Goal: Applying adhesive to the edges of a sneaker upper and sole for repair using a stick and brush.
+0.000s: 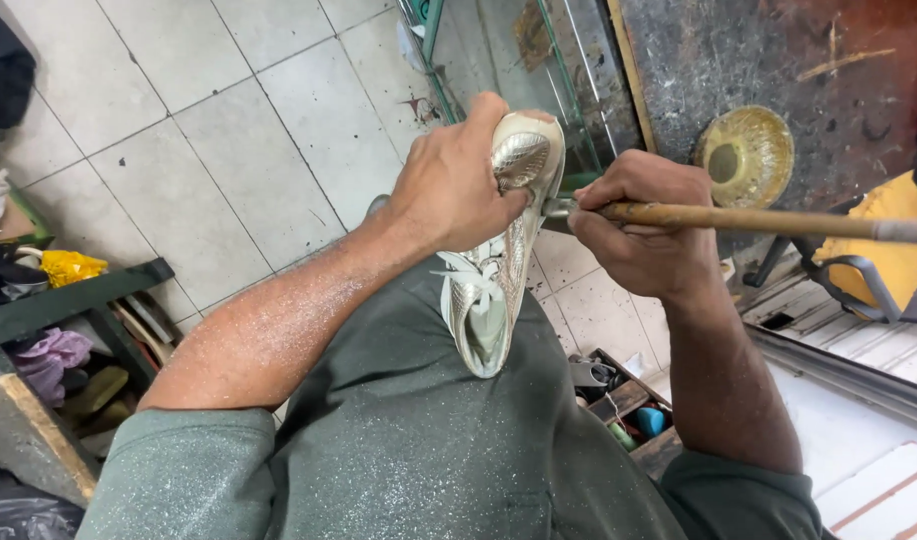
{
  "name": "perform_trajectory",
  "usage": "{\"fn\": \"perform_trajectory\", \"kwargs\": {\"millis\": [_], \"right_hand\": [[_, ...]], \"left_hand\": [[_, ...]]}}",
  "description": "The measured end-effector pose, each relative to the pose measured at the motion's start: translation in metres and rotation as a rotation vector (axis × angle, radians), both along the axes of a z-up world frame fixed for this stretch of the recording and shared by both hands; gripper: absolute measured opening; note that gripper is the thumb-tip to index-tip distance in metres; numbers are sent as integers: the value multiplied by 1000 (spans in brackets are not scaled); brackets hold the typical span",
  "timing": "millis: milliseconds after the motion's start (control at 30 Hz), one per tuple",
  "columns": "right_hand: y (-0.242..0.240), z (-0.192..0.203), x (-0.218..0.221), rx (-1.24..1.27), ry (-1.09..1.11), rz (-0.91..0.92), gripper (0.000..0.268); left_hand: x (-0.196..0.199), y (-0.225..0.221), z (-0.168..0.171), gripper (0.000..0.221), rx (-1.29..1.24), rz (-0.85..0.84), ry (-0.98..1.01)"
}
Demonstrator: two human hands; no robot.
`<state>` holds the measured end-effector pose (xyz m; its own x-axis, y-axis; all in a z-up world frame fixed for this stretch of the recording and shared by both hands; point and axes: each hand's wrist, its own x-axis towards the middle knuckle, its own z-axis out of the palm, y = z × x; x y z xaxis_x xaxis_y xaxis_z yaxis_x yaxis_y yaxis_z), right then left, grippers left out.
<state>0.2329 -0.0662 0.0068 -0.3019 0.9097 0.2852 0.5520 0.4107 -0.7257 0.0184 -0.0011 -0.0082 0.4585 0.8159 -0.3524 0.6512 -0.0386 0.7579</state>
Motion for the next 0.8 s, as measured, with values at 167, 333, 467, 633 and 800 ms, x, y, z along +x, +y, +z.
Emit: {"fn": "perform_trajectory", "kwargs": {"millis": [167,333,467,633,800], "right_hand": [[-8,-13,-1,-136,55,-72,16],[-25,-10,18,-239,185,202,13],[-19,-20,18,-223,549,77,11],[-13,-132,-14,-387,923,-166,34],[-16,-137,-47,-366,933,-168,37]], "left_hand": [[0,-1,-9,57,47,-15,27],[-11,8,6,60,-30,21,-65],[-26,8,-7,60,26,52,-441],[-30,18,-61,87,-41,-3,-789],[-26,8,-67,96,-31,121,-758]]}}
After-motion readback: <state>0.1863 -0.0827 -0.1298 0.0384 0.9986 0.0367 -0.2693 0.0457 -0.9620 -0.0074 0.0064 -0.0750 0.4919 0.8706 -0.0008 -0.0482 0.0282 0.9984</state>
